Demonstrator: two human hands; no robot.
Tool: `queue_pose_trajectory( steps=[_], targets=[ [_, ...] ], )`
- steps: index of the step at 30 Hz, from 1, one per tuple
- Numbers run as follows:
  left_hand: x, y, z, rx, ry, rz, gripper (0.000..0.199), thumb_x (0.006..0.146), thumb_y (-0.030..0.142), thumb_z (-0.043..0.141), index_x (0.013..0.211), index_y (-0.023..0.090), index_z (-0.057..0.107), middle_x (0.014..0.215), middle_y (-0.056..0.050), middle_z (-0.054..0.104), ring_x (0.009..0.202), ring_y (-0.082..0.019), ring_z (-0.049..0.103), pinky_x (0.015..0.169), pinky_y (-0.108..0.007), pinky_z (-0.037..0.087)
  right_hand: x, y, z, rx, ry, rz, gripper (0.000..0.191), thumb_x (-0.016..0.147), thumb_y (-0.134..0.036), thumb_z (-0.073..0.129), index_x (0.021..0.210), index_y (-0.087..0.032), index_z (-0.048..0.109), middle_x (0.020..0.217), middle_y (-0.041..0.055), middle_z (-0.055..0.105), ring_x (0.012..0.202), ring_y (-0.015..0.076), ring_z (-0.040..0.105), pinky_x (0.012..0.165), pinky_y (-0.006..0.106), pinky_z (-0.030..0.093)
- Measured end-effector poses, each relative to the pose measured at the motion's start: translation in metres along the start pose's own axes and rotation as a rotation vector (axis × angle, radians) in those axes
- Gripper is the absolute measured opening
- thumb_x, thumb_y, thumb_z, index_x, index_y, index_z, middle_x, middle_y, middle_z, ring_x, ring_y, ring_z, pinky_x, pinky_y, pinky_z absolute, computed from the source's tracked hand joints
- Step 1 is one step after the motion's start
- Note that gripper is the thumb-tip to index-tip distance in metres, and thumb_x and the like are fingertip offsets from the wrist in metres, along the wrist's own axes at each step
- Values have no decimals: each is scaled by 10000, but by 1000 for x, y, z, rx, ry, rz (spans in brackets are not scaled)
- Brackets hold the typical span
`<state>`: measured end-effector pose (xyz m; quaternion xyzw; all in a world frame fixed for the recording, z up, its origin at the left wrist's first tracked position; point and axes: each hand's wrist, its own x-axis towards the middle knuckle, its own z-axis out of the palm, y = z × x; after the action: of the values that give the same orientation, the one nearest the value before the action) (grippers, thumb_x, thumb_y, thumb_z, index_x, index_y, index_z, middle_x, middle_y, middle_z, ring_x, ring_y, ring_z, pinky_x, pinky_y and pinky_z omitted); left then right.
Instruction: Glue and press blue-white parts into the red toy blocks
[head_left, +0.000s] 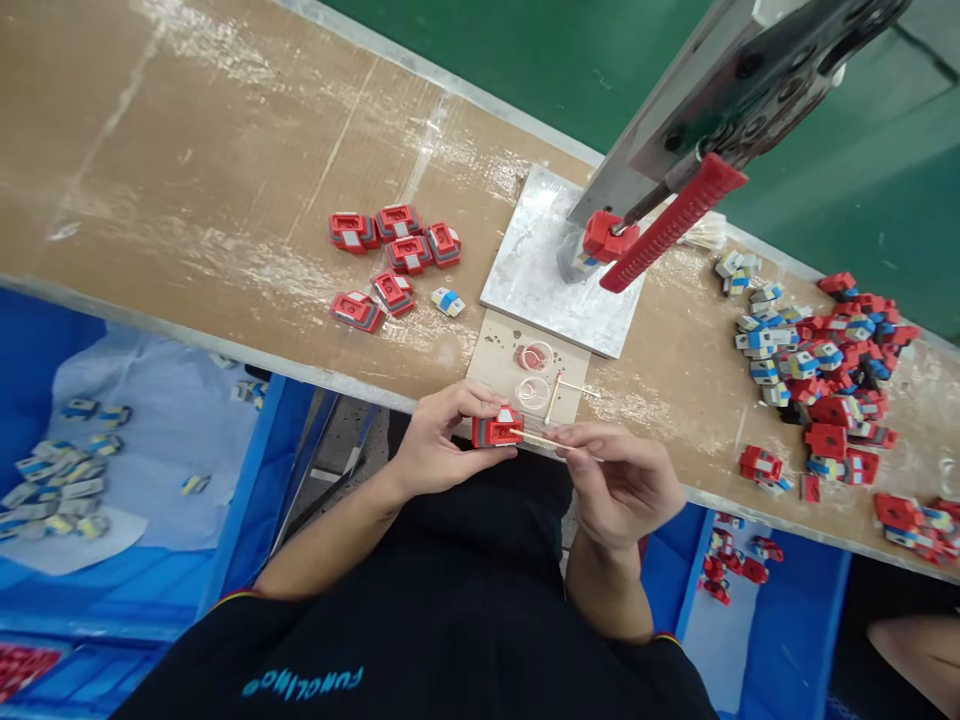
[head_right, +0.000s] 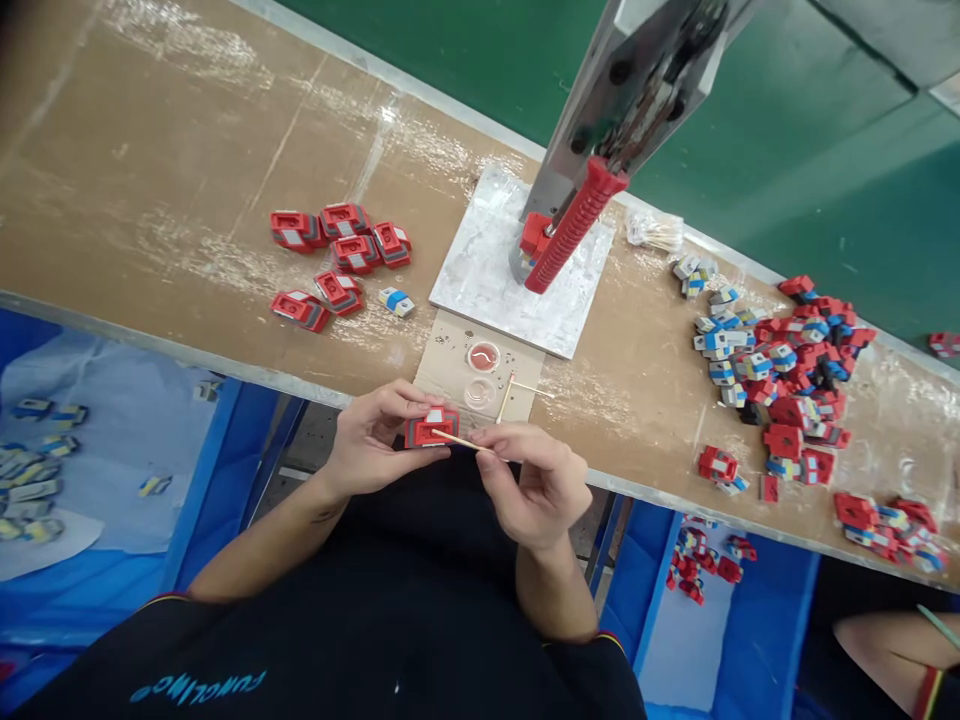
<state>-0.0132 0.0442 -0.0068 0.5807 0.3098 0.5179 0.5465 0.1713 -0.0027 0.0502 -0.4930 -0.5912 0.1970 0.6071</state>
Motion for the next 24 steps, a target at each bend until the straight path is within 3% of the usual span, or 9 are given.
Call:
queue_pose_trajectory(
  steps=[6, 24],
  targets=[
    [-1, 6, 5, -28, 3, -8, 344, 762, 231, 971, 948, 214, 683, 979, -59, 787, 953, -254, 838, 838, -364, 703, -6, 1, 13, 45, -26, 43, 81, 1025, -223, 695, 1029, -250, 619, 823, 2, 769, 658, 181, 792, 505, 282, 665],
    [3, 12, -4, 131, 37, 80, 313, 755, 232, 969, 913, 203, 700, 929, -67, 794, 856, -223, 818, 746, -315, 669, -12, 3, 2, -106, -20, -61, 263, 917, -41, 758, 1074, -236, 682, 869, 20, 828, 708, 204, 830, 560, 292, 706]
  ],
)
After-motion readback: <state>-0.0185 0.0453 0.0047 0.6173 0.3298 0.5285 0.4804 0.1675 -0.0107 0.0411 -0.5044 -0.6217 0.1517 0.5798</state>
